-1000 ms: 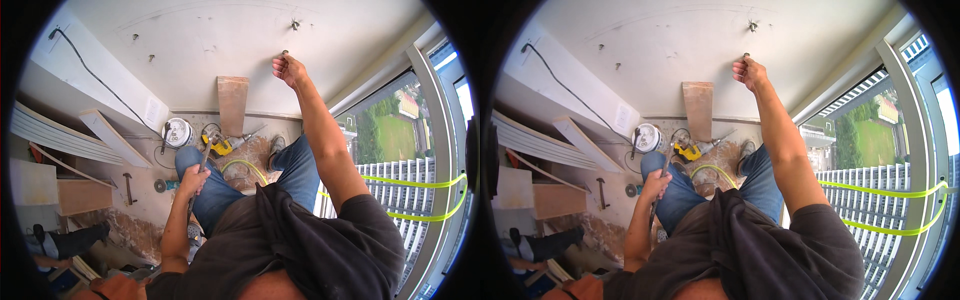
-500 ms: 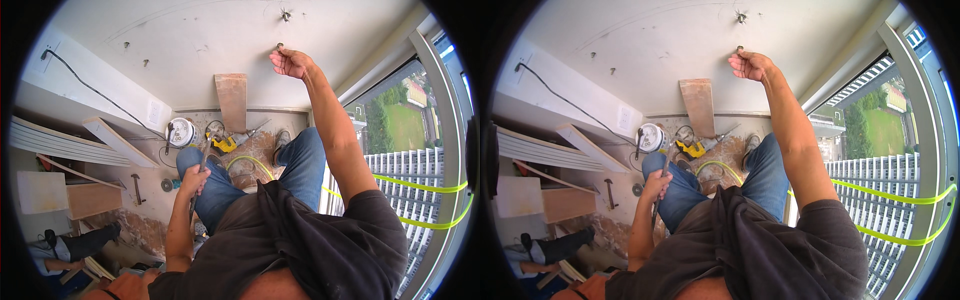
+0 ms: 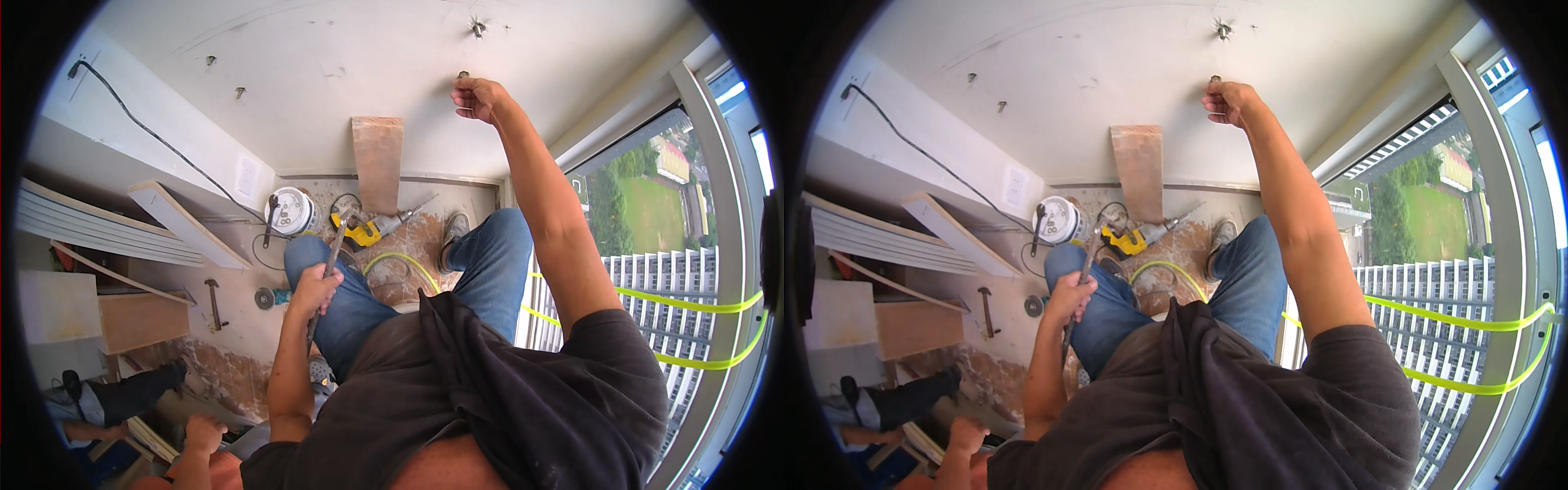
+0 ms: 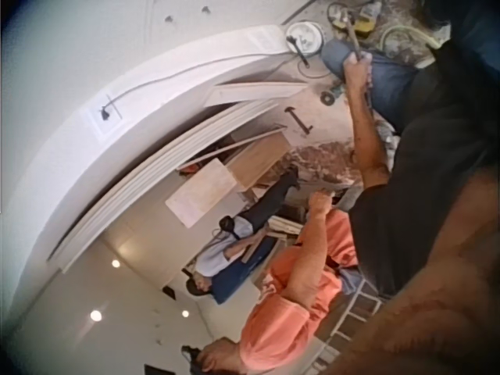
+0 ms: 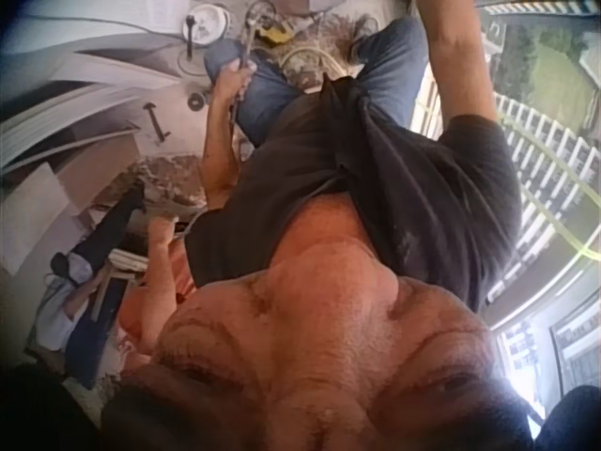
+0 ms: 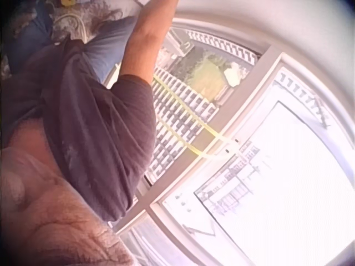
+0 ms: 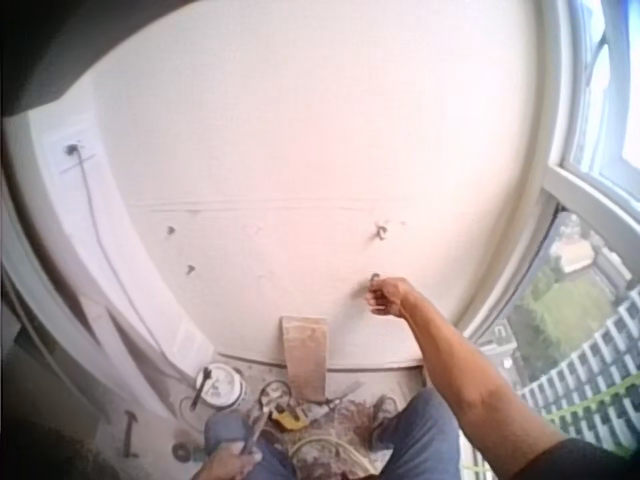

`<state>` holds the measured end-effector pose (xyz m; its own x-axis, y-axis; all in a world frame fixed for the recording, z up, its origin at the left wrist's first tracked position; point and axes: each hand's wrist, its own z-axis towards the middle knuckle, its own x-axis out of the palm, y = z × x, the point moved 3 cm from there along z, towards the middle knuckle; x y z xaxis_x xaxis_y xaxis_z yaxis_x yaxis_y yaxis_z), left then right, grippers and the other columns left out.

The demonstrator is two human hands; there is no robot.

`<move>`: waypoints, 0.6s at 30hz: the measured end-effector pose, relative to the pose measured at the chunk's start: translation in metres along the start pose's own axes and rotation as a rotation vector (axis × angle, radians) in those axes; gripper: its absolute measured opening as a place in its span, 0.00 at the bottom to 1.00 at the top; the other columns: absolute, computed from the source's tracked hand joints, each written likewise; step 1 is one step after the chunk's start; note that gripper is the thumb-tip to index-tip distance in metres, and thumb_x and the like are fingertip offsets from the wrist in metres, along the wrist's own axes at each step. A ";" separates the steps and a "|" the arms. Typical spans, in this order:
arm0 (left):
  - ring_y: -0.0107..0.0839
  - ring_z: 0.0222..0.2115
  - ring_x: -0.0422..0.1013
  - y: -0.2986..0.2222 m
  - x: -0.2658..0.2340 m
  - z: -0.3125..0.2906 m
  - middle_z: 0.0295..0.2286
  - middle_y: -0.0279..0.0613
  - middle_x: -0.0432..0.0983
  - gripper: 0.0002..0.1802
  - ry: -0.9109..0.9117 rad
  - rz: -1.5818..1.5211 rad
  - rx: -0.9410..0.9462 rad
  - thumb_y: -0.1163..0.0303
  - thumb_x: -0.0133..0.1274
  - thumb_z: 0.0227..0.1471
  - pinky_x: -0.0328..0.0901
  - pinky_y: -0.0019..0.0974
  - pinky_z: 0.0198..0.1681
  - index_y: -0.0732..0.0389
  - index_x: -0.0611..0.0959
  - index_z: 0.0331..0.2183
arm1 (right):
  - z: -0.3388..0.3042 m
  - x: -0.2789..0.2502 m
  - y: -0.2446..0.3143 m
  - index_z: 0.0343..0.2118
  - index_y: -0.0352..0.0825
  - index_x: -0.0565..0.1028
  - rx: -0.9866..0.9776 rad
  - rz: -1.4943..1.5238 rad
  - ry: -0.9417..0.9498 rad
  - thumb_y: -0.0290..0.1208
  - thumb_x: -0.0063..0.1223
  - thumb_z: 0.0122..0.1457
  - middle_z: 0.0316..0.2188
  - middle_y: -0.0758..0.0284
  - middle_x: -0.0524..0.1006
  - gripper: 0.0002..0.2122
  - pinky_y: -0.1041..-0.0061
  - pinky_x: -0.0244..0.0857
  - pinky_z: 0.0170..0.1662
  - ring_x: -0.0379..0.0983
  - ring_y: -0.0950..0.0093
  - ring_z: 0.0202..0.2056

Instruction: The person sits on the floor and uses a hammer and screwdriver to install metal fixtures into the ceiling. Another person assists by holding a wooden board against the wall and handing over tools.

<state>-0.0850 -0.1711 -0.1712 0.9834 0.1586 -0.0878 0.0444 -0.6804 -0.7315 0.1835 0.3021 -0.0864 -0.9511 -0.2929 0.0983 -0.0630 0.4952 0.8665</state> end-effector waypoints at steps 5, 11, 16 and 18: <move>0.21 0.10 0.61 0.001 -0.002 -0.003 0.18 0.32 0.68 0.12 -0.007 -0.013 0.013 0.66 0.60 0.59 0.56 0.31 0.10 0.63 0.79 0.39 | -0.009 0.004 -0.003 0.36 0.33 0.77 -0.100 0.053 -0.129 0.34 0.64 0.64 0.27 0.66 0.78 0.10 0.63 0.78 0.34 0.76 0.72 0.26; 0.21 0.10 0.62 0.003 -0.002 0.001 0.18 0.32 0.68 0.13 0.020 -0.008 0.030 0.65 0.60 0.59 0.57 0.31 0.10 0.64 0.79 0.39 | -0.004 0.007 -0.019 0.36 0.32 0.76 -0.089 0.399 0.025 0.37 0.60 0.67 0.28 0.64 0.77 0.12 0.62 0.79 0.34 0.76 0.69 0.26; 0.21 0.10 0.62 0.005 -0.003 0.003 0.18 0.33 0.68 0.14 0.021 0.011 0.029 0.65 0.61 0.58 0.57 0.31 0.10 0.65 0.79 0.40 | -0.016 0.022 -0.022 0.36 0.30 0.75 -0.214 0.412 -0.157 0.41 0.58 0.67 0.29 0.63 0.78 0.15 0.62 0.78 0.33 0.77 0.68 0.26; 0.22 0.10 0.62 0.003 -0.002 0.002 0.18 0.33 0.68 0.14 0.019 0.006 0.023 0.65 0.61 0.58 0.57 0.31 0.10 0.65 0.79 0.40 | -0.023 0.032 -0.018 0.35 0.28 0.74 -0.319 0.256 -0.325 0.41 0.58 0.67 0.29 0.61 0.78 0.17 0.64 0.76 0.33 0.78 0.68 0.26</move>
<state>-0.0876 -0.1725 -0.1748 0.9868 0.1409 -0.0792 0.0350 -0.6647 -0.7463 0.1611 0.2651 -0.0871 -0.9720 0.0986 0.2131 0.2306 0.2293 0.9457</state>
